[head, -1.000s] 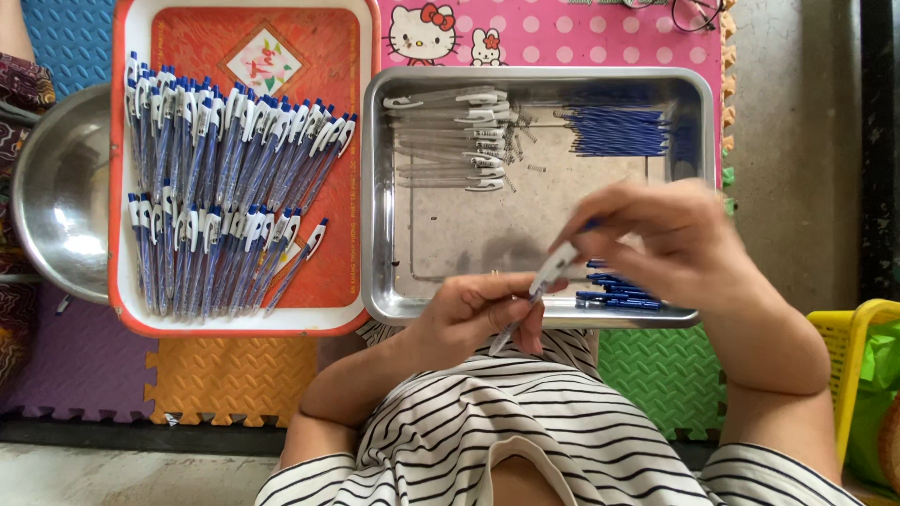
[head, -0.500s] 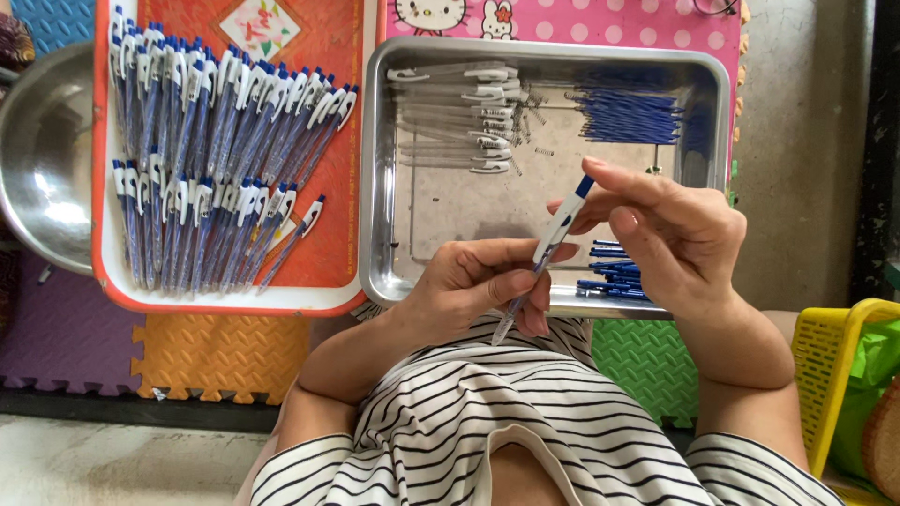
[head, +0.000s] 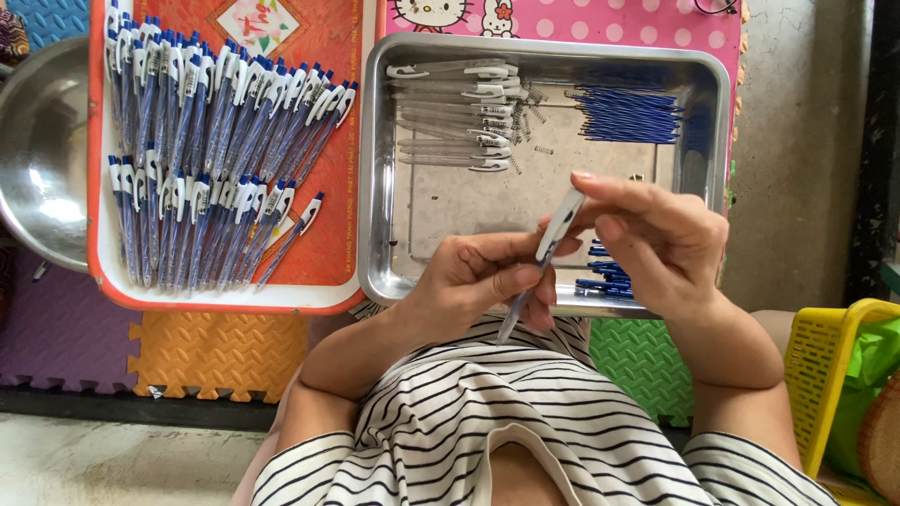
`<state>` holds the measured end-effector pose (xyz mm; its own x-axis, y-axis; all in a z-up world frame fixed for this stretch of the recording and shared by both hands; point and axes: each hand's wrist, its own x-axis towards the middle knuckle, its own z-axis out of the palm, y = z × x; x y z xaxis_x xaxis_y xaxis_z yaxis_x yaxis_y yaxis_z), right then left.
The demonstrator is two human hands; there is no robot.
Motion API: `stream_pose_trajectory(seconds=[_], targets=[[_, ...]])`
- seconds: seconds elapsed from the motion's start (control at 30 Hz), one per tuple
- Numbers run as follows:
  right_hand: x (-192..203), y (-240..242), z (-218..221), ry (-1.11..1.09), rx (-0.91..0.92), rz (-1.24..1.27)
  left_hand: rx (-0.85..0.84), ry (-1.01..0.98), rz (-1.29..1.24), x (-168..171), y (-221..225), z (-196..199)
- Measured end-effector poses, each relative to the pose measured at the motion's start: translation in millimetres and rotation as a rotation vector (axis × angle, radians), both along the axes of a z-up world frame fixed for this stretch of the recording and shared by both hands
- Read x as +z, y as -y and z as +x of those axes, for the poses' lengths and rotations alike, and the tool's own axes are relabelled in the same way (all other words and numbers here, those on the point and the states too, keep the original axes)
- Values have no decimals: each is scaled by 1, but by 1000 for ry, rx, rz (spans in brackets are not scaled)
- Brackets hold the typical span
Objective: The person assembles ballpoint pens by picking up pen barrels, inserting blue ink refills, and securing them together while working on a tray.
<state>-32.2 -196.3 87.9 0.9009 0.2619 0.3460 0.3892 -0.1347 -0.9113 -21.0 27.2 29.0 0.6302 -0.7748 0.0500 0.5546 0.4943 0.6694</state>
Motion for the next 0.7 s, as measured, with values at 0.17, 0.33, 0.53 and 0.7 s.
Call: stream_pose_trajectory(seconds=[0.17,0.33,0.53,0.7], targets=[[-13,-9,3,7,26,79,269,258,146,-13,10,3],[-33,-10,-5,8,-90,39,266,400,203,-5,8,2],[-27,-10,1,-14,-29,68,254,339,87,-18,8,2],[-17,-7,2,-30,41,135,212,262,118,-23,10,-2]])
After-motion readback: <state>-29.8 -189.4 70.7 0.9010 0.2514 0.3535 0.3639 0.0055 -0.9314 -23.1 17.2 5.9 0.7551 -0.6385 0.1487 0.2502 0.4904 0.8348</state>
